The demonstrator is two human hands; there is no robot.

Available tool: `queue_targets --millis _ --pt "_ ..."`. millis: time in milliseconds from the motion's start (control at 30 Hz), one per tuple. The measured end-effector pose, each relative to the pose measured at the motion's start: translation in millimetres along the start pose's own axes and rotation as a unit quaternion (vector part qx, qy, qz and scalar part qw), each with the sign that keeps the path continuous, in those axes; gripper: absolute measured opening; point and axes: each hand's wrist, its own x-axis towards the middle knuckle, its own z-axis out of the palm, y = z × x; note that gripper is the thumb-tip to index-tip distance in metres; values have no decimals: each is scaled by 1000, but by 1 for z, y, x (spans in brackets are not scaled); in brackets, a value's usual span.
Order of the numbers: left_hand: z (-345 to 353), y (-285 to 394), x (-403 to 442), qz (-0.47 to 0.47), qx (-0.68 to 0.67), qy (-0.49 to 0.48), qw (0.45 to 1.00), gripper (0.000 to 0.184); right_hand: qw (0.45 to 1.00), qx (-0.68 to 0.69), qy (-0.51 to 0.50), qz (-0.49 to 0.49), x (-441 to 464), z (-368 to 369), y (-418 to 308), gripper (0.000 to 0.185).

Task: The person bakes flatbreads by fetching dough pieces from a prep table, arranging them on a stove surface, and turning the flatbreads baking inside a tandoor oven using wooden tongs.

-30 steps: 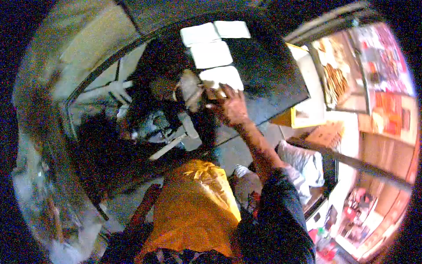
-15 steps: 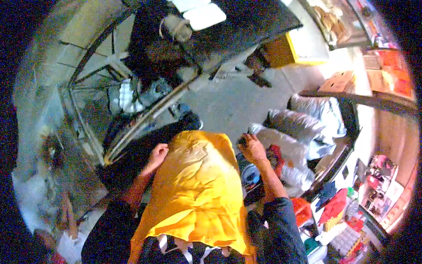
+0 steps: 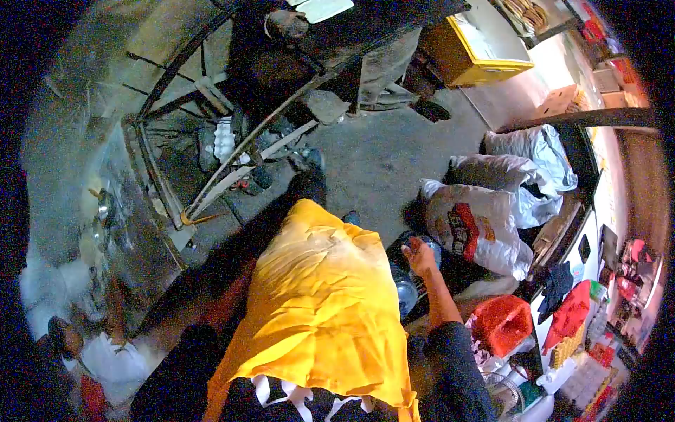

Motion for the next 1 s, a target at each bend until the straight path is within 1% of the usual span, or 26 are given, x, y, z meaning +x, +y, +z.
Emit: queue_targets --millis 100,133,167,233,300,333,367,433,467,500,533,567,600,633,667,700,733,767,800,833,867,900,933,967,1000 --pt "-5 25 -7 31 -22 50 998 27 999 29 37 -10 -9 -8 0 42" --pt "-12 32 -7 42 -28 65 997 26 1000 -4 29 -9 -12 -12 -1 43" --pt "-18 40 -6 58 -30 82 994 26 999 -6 32 -15 -15 -13 -1 43" --pt "-34 54 0 98 -35 117 988 25 999 -20 31 8 -24 -10 -1 46" --pt "-51 66 11 134 -42 148 979 24 999 -25 34 -6 -15 4 22 46" --pt "-53 61 16 85 -45 152 984 24 999 14 48 -8 -13 14 34 45" --pt "-62 71 16 81 -49 160 983 24 997 53 60 -12 -11 26 45 44" --pt "-83 108 -1 10 -192 90 977 29 997 62 39 20 1 56 76 37" --pt "-98 128 -11 10 -206 85 975 29 980 -146 51 -126 5 65 80 33" --pt "-110 140 -14 10 -219 79 972 28 899 -340 67 -269 9 76 81 29" --pt "-118 124 -7 32 -202 89 975 28 986 -63 12 -152 4 92 80 28" --pt "-125 105 -1 52 -184 94 977 27 975 216 -48 -9 2 104 74 29" --pt "-137 103 -12 98 -210 105 967 25 977 205 -57 -14 1 112 49 29" --pt "-152 104 -26 95 -221 110 964 25 993 93 -48 -53 -11 119 17 33" --pt "-170 106 -39 127 -179 165 962 24 995 -21 -37 -90 -26 124 -24 39" --pt "-185 100 -45 159 -134 219 953 22 995 -30 -39 -90 -31 130 -68 39" --pt "-172 103 -43 199 -106 251 941 23 984 -119 -51 -122 -25 112 -91 43" --pt "-192 107 -60 192 -67 257 945 28 964 -215 -59 -145 -29 116 -118 49" --pt "-211 110 -73 223 -15 295 929 30 982 -108 -44 -148 -19 134 -115 51" --pt "-221 122 -83 254 44 330 908 32 985 -128 -46 -107 -4 146 -112 49" --pt "-225 125 -86 252 103 359 893 37 988 -92 -35 -123 1 147 -129 42" --pt "-239 130 -88 254 132 313 906 43 963 239 -65 -110 33 176 -99 34" --pt "-242 125 -80 256 164 307 902 47 996 -11 -54 -76 17 170 -145 31" --pt "-242 121 -69 263 194 306 894 50 957 -202 -1 -209 17 169 -162 27" --pt "-252 128 -66 289 267 305 867 50 991 54 -38 -117 -20 156 -231 23"
